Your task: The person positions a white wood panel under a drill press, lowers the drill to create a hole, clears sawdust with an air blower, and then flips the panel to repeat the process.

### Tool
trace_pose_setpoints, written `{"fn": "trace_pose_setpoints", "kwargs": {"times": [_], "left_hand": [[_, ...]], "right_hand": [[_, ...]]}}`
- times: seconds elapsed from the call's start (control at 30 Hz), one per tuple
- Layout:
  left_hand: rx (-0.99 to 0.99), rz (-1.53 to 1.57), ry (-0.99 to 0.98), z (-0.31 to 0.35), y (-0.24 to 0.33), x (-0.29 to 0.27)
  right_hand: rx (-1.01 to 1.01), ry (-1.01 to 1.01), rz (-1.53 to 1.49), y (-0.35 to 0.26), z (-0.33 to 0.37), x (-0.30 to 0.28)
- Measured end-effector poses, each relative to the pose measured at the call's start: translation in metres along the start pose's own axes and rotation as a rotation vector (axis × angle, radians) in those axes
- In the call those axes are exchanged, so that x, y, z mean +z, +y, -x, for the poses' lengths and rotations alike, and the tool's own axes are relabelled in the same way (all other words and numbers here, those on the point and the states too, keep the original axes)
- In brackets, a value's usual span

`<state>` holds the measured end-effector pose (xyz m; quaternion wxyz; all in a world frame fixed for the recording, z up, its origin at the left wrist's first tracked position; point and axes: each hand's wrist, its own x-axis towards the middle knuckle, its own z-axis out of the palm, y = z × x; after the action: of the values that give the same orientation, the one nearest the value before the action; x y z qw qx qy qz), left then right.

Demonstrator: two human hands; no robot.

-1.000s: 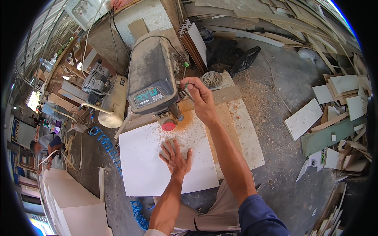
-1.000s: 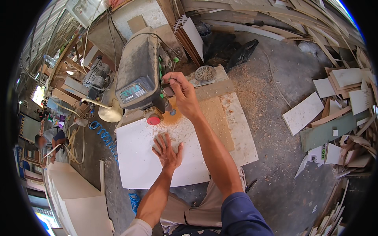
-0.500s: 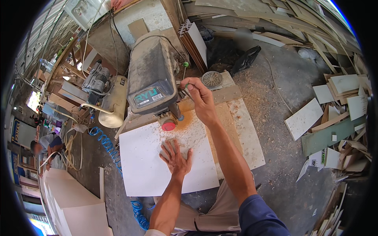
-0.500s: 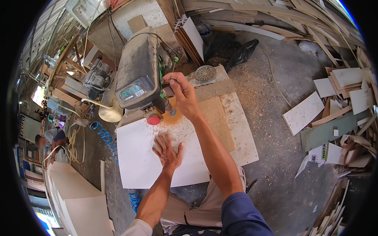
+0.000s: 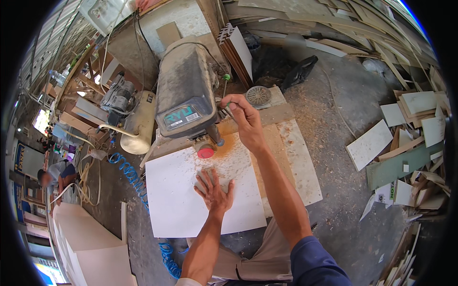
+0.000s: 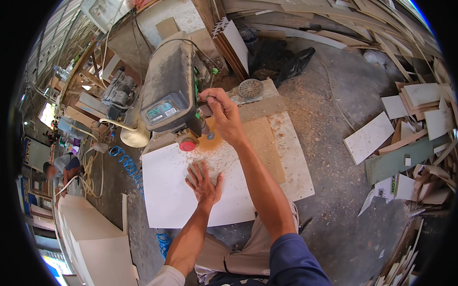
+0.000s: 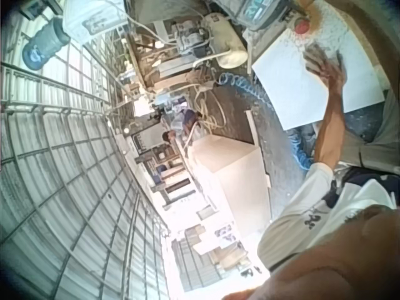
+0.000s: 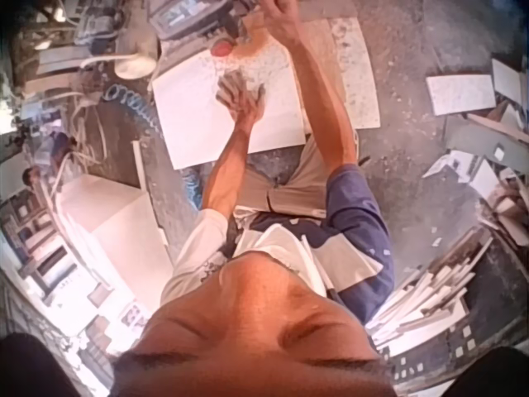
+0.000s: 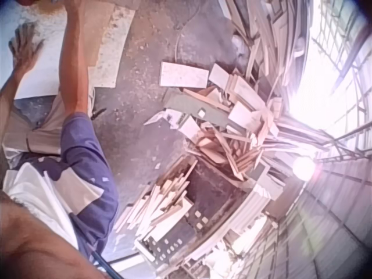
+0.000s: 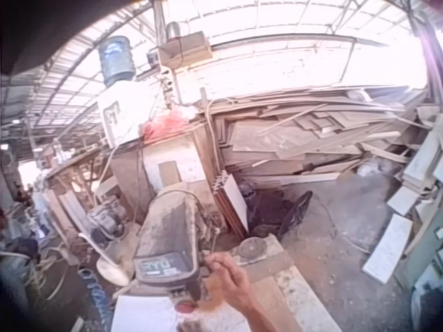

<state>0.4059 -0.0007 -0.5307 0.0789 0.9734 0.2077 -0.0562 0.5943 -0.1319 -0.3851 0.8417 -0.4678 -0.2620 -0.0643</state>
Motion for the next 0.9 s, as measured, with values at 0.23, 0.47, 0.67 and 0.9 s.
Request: {"fn": "trace_pose_setpoints", "kwargs": {"times": [0.23, 0.47, 0.67, 0.9], "left_hand": [[0.004, -0.006, 0.001, -0.0002, 0.0012, 0.0005], [0.001, -0.011, -0.01, -0.0007, 0.0002, 0.001], [0.008, -0.013, 0.013, -0.0001, 0.0004, 0.002], [0.011, -0.014, -0.007, -0.0006, -0.0005, 0.0018]], "right_hand": [[-0.022, -0.01, 0.007, 0.0003, 0.0, -0.002], [-0.008, -0.01, 0.004, 0.0015, 0.0011, -0.0027], [-0.006, -0.005, 0.017, -0.0002, 0.0014, -0.0027], [-0.002, -0.007, 0.013, -0.0017, 0.0024, -0.0017]]}}
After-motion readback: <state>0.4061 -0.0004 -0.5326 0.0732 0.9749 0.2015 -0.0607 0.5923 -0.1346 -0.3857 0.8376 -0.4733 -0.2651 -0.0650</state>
